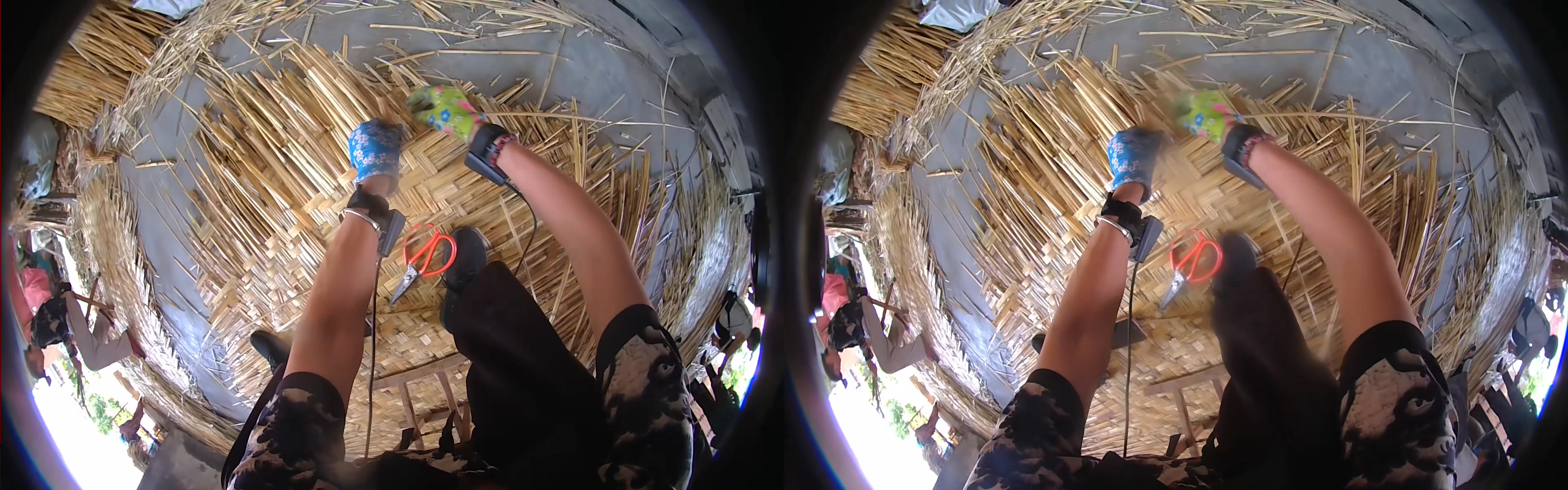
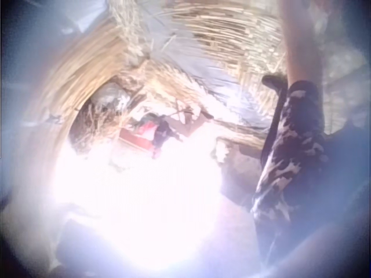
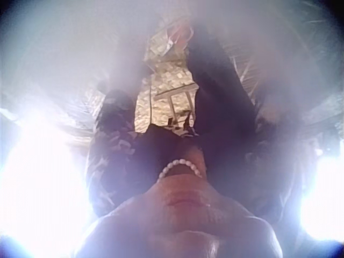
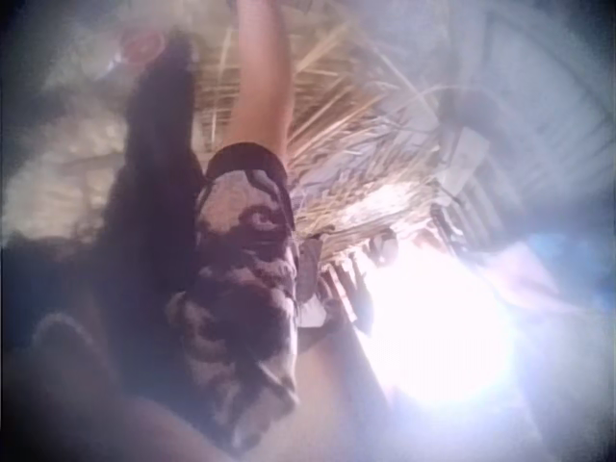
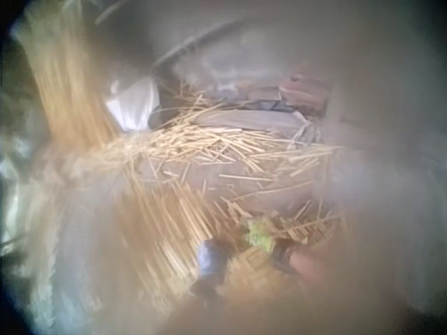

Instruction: Weaving and trimming bamboo strips to create a circular mat.

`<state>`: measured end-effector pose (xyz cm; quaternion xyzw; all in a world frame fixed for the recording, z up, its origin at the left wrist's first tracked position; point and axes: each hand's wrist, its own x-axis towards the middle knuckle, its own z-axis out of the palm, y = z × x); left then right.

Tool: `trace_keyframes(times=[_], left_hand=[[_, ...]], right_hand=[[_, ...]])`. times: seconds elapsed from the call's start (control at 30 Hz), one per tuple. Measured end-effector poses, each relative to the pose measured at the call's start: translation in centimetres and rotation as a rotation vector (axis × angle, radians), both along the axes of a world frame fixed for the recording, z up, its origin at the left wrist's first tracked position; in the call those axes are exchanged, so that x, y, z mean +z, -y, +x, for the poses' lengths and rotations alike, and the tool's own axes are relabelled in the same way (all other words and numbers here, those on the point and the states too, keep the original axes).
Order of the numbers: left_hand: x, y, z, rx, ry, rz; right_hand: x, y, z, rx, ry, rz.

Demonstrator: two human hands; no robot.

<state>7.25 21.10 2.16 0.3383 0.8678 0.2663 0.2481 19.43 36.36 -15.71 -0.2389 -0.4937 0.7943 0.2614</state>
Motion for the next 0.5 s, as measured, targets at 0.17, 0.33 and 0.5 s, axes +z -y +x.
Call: trace_keyframes(times=[0.17,0.33,0.5], left_hand=[[0.4,3.8,-3.8,0.241,0.170,0.009],[0.1,1.6,-2.7,0.222,0.358,0.087],[-1.3,1.0,-2.5,0.228,0.555,0.088]], right_hand=[[7.9,7.7,-11.1,0.524,0.921,1.440],[13.1,7.0,-5.5,0.255,0.783,1.173],[12.5,6.8,-2.9,0.153,0.482,1.390]])
